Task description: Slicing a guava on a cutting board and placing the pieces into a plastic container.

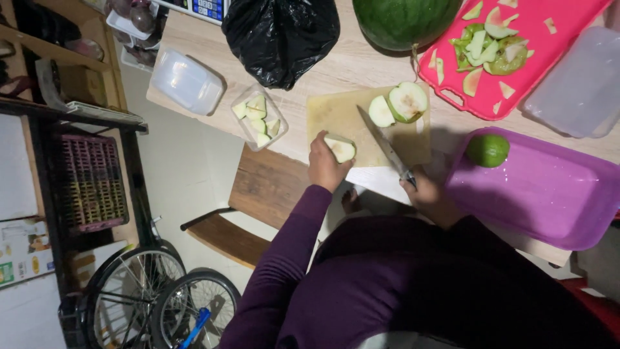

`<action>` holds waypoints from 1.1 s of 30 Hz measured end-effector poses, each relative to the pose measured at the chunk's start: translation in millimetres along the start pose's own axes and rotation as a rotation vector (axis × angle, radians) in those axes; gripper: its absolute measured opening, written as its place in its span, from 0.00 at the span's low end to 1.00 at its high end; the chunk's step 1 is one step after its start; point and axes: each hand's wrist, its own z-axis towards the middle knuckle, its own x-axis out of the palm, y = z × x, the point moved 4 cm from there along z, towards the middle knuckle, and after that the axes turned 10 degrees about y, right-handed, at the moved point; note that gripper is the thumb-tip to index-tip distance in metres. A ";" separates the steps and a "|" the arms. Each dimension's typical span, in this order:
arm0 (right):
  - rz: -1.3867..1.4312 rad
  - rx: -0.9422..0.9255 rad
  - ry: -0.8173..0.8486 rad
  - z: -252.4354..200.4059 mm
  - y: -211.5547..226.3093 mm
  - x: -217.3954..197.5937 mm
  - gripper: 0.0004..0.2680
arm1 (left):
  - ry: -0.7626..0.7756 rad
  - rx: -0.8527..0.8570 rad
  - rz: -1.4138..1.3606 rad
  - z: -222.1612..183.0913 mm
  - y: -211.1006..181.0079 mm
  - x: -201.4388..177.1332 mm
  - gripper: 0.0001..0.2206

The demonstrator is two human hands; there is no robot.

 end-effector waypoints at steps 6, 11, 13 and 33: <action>-0.520 -0.244 -0.452 -20.4 4.2 -11.2 0.19 | 0.081 -0.057 -0.207 -30.6 -32.9 -31.7 0.31; -0.406 -0.263 -0.268 -34.4 21.8 -30.7 0.16 | 0.002 -0.073 -0.745 32.3 59.6 31.8 0.26; -0.360 -0.224 -0.133 -45.4 47.0 -63.7 0.14 | 0.060 -0.102 -0.924 25.1 56.9 37.6 0.24; -0.142 0.085 0.139 -47.0 56.3 -68.2 0.10 | -0.019 0.031 -0.385 -10.7 1.7 7.3 0.23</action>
